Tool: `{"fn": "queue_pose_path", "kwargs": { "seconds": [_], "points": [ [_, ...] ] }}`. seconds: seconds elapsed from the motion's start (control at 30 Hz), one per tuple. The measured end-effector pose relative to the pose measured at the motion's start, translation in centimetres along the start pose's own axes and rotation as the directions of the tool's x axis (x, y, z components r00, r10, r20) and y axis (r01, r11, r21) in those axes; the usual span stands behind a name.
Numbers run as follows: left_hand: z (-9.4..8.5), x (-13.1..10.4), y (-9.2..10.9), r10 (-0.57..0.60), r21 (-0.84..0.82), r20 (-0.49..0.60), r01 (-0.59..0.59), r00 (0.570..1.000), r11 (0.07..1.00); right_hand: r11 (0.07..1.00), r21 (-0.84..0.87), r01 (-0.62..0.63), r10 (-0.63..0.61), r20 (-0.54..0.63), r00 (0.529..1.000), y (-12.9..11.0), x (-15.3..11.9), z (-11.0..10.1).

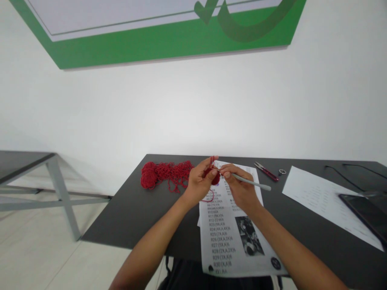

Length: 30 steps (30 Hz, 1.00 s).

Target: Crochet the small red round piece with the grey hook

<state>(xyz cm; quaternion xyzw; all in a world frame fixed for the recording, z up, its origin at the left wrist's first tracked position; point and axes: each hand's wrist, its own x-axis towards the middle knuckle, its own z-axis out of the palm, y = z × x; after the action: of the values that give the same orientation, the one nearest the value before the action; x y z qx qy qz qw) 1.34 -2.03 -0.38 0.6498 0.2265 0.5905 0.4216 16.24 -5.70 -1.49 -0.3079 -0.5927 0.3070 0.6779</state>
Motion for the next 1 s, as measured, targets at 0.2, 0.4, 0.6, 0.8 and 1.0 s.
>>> {"fn": "queue_pose_path", "kwargs": {
  "seconds": [0.2,0.4,0.6,0.8,1.0],
  "points": [
    [0.3,0.0,0.2,-0.015,-0.125,0.065,0.023,0.998,0.992,0.998,0.043,-0.055,0.053,0.047,0.997,0.1,0.1,-0.4],
    [1.1,-0.7,0.2,-0.082,-0.227,0.032,0.087,0.996,0.97,0.996,0.039,-0.075,0.076,-0.018,0.997,-0.2,-0.1,0.0],
    [2.2,-1.4,0.1,-0.172,-0.302,-0.021,0.158,0.985,0.94,0.909,-0.362,0.205,-0.242,-0.058,0.969,-0.6,-1.3,0.4],
    [2.6,-1.8,0.1,-0.219,-0.254,-0.123,0.183,0.968,0.95,0.769,-0.537,0.348,-0.402,0.017,0.915,0.0,-2.2,0.6],
    [3.0,-2.1,-0.2,-0.28,-0.311,-0.131,0.229,0.951,0.922,0.642,-0.595,0.483,-0.476,0.184,0.86,1.4,-1.6,-0.6]
  ]
}}
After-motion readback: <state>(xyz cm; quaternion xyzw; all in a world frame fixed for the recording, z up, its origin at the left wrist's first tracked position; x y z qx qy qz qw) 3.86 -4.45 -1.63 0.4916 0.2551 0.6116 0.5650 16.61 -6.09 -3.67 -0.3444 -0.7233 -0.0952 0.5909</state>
